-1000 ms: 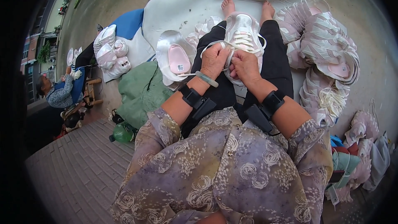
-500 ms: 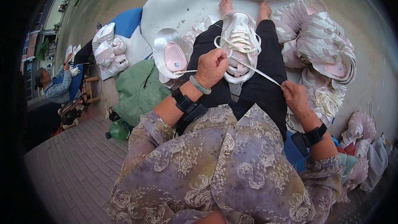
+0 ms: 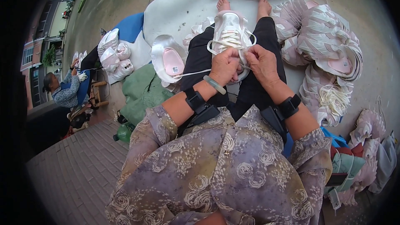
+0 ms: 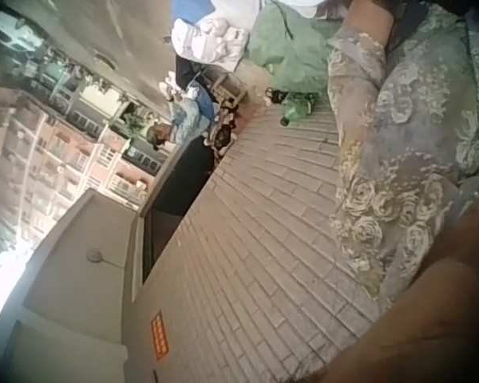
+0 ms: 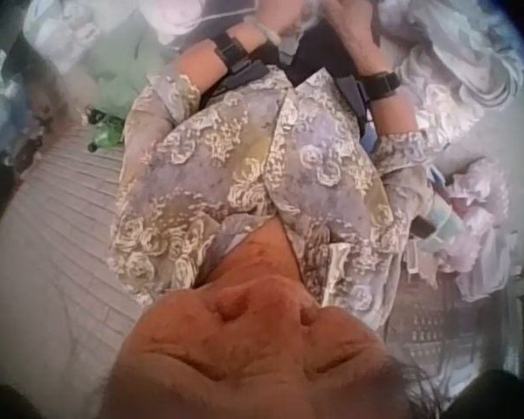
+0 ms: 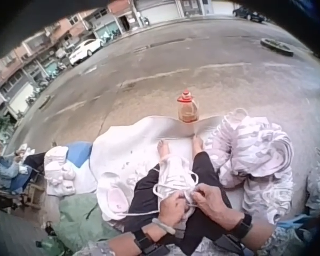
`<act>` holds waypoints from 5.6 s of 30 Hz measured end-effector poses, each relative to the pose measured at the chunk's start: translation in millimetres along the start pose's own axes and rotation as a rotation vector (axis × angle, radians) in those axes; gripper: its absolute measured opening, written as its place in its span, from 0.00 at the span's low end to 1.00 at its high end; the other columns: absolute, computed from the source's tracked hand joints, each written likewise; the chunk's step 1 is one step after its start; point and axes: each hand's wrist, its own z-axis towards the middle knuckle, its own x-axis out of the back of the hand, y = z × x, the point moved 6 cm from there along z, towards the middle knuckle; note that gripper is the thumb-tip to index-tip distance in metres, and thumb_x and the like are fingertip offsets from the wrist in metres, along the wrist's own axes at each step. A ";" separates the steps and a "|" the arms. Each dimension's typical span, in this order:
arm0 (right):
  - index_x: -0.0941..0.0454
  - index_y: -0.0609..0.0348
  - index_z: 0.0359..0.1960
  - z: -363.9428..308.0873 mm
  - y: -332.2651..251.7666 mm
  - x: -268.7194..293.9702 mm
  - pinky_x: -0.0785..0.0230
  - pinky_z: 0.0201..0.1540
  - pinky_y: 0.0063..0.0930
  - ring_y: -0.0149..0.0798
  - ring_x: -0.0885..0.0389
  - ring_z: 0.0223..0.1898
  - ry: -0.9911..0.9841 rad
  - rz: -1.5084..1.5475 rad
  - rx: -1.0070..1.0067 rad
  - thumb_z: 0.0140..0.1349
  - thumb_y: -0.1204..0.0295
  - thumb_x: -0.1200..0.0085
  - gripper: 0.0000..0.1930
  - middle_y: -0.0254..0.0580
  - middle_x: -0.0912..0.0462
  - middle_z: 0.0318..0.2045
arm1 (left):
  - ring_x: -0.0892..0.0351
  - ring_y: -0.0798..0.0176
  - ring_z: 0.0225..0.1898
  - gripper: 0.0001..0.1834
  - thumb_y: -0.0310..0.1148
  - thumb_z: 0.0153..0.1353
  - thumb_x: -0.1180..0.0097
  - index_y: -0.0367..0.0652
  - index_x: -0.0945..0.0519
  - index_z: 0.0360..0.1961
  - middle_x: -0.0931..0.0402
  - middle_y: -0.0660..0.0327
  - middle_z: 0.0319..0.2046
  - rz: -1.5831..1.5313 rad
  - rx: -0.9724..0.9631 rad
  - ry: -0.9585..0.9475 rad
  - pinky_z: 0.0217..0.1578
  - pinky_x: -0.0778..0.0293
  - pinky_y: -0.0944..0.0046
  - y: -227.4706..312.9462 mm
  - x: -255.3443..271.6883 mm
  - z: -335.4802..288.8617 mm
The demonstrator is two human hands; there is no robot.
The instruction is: The recorder is lacing a white sneaker while sitting on the floor.
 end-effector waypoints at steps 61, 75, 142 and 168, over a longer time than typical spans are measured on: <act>0.27 0.59 0.21 19.3 -62.0 -25.0 0.31 0.27 0.37 0.47 0.23 0.23 -0.107 -0.924 0.458 0.51 0.68 0.51 0.07 0.46 0.25 0.20 | 0.25 0.54 0.22 0.07 0.32 0.48 0.48 0.40 0.24 0.22 0.26 0.55 0.17 0.623 -0.368 -0.084 0.25 0.31 0.63 34.0 71.3 31.7; 0.29 0.59 0.22 19.1 -45.6 -9.9 0.34 0.27 0.39 0.49 0.25 0.24 -0.042 -0.552 0.324 0.50 0.66 0.51 0.09 0.47 0.25 0.20 | 0.30 0.70 0.11 0.09 0.28 0.50 0.55 0.35 0.24 0.21 0.29 0.61 0.12 0.428 -0.026 -0.258 0.14 0.33 0.72 45.3 64.2 21.7; 0.28 0.61 0.30 0.4 -28.5 -5.7 0.35 0.25 0.23 0.31 0.29 0.19 -0.070 -0.135 0.136 0.44 0.76 0.47 0.10 0.37 0.29 0.22 | 0.39 0.79 0.16 0.14 0.29 0.46 0.39 0.39 0.27 0.35 0.33 0.68 0.18 0.532 -0.549 0.065 0.19 0.39 0.78 29.8 76.7 -3.9; 0.33 0.60 0.32 27.3 -31.3 -11.5 0.34 0.28 0.33 0.51 0.27 0.22 -0.447 0.244 -0.085 0.57 0.75 0.56 0.03 0.50 0.26 0.24 | 0.27 0.45 0.25 0.04 0.24 0.50 0.52 0.40 0.31 0.29 0.28 0.50 0.21 0.882 -0.640 0.163 0.26 0.32 0.54 53.9 92.8 11.5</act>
